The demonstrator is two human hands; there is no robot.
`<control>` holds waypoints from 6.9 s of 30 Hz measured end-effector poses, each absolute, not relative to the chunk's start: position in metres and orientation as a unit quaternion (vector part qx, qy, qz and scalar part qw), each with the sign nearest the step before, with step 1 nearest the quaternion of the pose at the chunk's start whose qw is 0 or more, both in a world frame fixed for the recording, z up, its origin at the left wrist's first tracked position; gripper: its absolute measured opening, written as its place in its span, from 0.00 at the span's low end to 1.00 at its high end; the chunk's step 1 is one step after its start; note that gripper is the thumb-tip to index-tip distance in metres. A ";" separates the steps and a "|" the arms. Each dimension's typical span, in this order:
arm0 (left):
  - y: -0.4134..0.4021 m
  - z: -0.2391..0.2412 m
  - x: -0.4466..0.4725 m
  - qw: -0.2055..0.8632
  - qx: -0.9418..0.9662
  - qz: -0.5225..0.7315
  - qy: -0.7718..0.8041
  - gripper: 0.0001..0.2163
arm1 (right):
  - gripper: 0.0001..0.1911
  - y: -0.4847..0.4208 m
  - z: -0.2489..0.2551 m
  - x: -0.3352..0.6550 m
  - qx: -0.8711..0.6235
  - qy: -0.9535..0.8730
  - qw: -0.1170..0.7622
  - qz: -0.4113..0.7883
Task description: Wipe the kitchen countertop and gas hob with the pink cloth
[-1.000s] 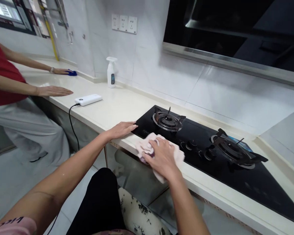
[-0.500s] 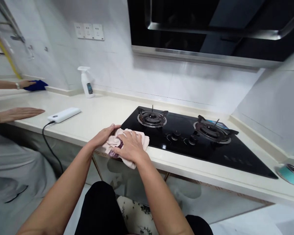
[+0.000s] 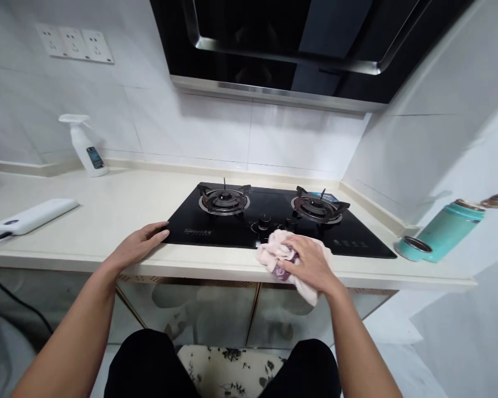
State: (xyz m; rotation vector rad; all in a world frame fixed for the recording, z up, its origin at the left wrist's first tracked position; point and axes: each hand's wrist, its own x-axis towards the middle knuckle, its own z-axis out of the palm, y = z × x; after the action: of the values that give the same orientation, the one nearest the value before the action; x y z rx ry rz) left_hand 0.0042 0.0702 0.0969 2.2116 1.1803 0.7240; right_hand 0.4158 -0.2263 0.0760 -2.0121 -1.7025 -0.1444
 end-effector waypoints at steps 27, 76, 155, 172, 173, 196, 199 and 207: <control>0.096 0.076 0.003 0.203 0.842 0.277 0.416 0.37 | 0.34 -0.103 0.075 0.191 -0.603 -0.747 0.242 -0.143; 0.085 0.084 0.006 0.186 0.838 0.255 0.445 0.35 | 0.24 -0.155 0.102 0.323 -0.654 -0.705 0.273 0.022; 0.062 0.096 0.018 0.117 0.843 0.225 0.474 0.31 | 0.28 -0.190 -0.024 0.286 -0.764 -0.421 0.419 -0.253; 0.064 0.090 0.018 0.126 0.835 0.253 0.471 0.31 | 0.18 -0.099 0.104 0.209 -0.717 -0.662 0.201 -0.089; 0.064 0.090 0.018 0.130 0.834 0.257 0.470 0.30 | 0.19 -0.092 0.104 0.204 -0.712 -0.669 0.197 -0.088; 0.064 0.088 0.011 0.154 0.835 0.278 0.450 0.29 | 0.16 -0.173 0.093 0.350 -0.761 -0.600 0.234 -0.085; 0.063 0.088 0.011 0.146 0.836 0.271 0.455 0.28 | 0.21 -0.213 0.084 0.401 -0.820 -0.527 0.186 -0.122; 0.059 0.090 0.014 0.141 0.834 0.262 0.465 0.29 | 0.23 -0.250 0.070 0.433 -0.891 -0.392 0.141 -0.180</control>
State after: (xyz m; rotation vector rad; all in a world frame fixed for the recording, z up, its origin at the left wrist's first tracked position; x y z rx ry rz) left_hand 0.0142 0.0590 0.0898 2.4079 1.3425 0.7580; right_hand 0.4329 -0.2497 0.0699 -2.5736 -1.1323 -0.5188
